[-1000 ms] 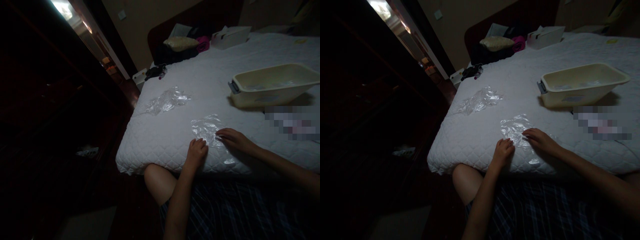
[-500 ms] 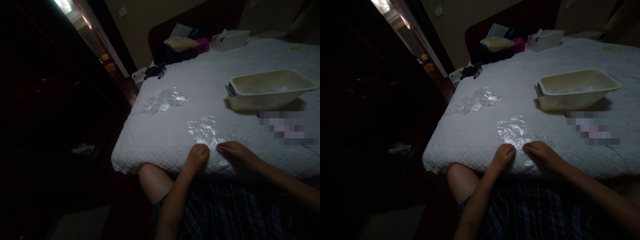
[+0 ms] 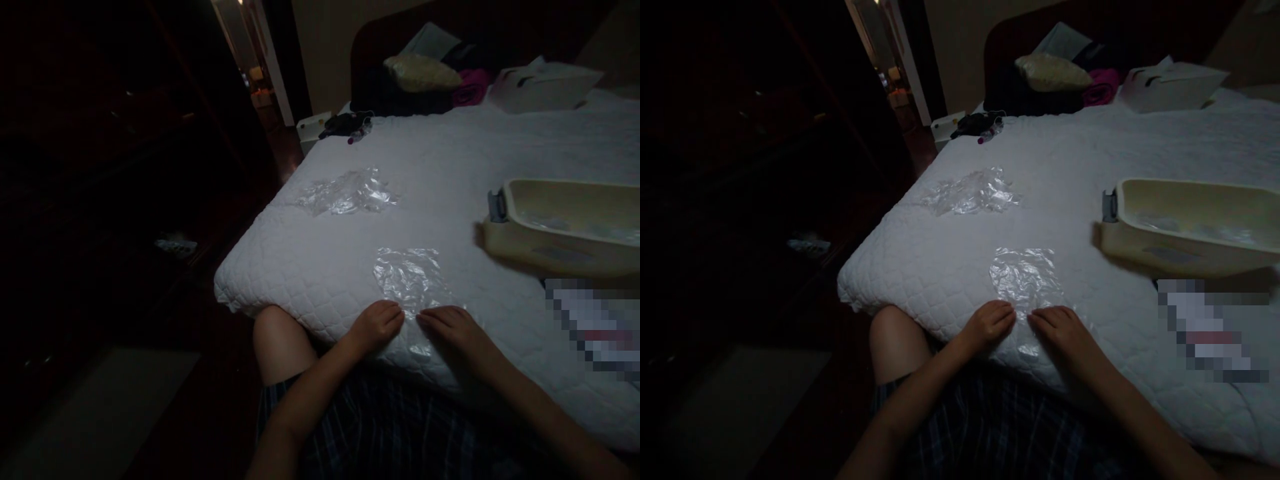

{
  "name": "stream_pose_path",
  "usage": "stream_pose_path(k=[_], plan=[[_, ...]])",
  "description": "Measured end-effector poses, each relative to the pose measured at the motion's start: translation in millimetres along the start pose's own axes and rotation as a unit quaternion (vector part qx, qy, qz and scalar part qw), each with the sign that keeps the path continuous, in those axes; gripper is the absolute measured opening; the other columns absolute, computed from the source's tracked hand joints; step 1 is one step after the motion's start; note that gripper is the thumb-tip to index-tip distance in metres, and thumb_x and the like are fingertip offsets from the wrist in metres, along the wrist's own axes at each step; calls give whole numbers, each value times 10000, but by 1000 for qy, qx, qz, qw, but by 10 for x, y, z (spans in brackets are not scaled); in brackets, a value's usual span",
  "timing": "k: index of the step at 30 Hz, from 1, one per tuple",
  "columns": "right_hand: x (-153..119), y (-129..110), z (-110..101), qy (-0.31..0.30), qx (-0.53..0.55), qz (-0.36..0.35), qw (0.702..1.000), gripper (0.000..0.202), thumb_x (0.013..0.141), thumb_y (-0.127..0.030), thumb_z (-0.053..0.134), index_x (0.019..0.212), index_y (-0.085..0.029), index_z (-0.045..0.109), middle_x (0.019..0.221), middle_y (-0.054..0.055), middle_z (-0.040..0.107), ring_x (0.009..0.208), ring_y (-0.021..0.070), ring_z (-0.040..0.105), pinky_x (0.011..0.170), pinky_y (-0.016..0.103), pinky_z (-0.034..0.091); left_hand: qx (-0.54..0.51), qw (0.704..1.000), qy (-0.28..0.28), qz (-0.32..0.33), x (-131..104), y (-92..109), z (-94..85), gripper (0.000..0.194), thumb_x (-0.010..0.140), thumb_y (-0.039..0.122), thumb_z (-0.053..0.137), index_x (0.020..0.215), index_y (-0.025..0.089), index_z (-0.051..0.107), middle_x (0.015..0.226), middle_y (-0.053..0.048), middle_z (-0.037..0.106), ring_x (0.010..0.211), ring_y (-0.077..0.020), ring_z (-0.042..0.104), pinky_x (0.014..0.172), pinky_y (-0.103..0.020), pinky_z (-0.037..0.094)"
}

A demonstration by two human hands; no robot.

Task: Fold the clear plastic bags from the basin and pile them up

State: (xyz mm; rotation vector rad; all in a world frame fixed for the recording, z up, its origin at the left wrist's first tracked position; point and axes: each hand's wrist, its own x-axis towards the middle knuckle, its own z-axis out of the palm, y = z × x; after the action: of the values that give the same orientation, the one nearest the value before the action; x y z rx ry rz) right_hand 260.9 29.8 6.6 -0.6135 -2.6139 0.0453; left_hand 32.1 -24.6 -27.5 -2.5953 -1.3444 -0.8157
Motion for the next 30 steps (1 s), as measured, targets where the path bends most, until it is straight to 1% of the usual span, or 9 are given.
stream_pose_path(k=[4,7,10,14,18,20,22,26,30], plan=[[111,22,-85,-21,-9,-18,1000,278,886,-159,447,1064,-212,653,962,97,684,870,231,614,753,376,473,2,999,35,-13,-3,16,19,153,909,183,538,998,124,648,1002,-105,714,1052,-192,651,926,-368,559],[166,13,-116,-38,6,-15,999,248,900,-186,450,1033,-216,657,936,95,671,823,219,600,720,362,469,1,999,23,-24,2,36,15,148,913,189,533,977,132,654,998,-104,715,1044,-189,655,925,-380,559],[184,-19,-104,-23,23,4,999,237,912,-224,449,1022,-208,658,937,106,666,823,218,598,710,357,468,-2,999,23,-43,13,63,2,165,920,217,525,1002,151,652,1011,-99,711,1059,-190,647,916,-396,564],[170,-42,-46,17,34,27,999,220,917,-269,466,1022,-212,652,960,102,684,877,231,614,778,385,457,6,998,36,-47,21,73,24,166,920,237,527,974,148,656,991,-97,710,1044,-189,651,911,-391,566],[163,-28,-7,13,40,29,999,207,925,-277,456,981,-212,645,928,80,703,847,226,621,815,408,417,15,998,28,-52,13,64,61,161,921,239,524,927,154,661,981,-90,709,1052,-189,647,919,-395,557],[167,-25,-3,16,42,29,999,214,931,-281,437,961,-211,637,917,76,708,829,222,620,831,418,397,21,997,40,-55,9,83,58,164,919,241,523,915,157,664,985,-88,706,1074,-194,636,919,-403,551],[168,-30,0,21,47,35,998,214,933,-285,426,957,-218,628,909,70,711,823,219,620,853,424,382,31,995,67,-74,7,126,46,176,913,263,531,902,159,672,996,-93,700,1086,-211,625,904,-416,546],[165,-45,15,31,56,44,997,199,919,-264,429,973,-220,616,899,62,713,823,225,620,877,437,366,42,979,122,-156,14,238,49,235,885,360,561,863,165,690,987,-99,688,1024,-236,626,844,-421,534],[179,-54,36,42,61,54,996,205,924,-270,423,959,-210,616,867,68,713,806,227,627,849,424,375,40,974,127,-182,29,280,88,239,889,364,550,831,184,697,964,-79,687,1002,-220,616,844,-397,511]])
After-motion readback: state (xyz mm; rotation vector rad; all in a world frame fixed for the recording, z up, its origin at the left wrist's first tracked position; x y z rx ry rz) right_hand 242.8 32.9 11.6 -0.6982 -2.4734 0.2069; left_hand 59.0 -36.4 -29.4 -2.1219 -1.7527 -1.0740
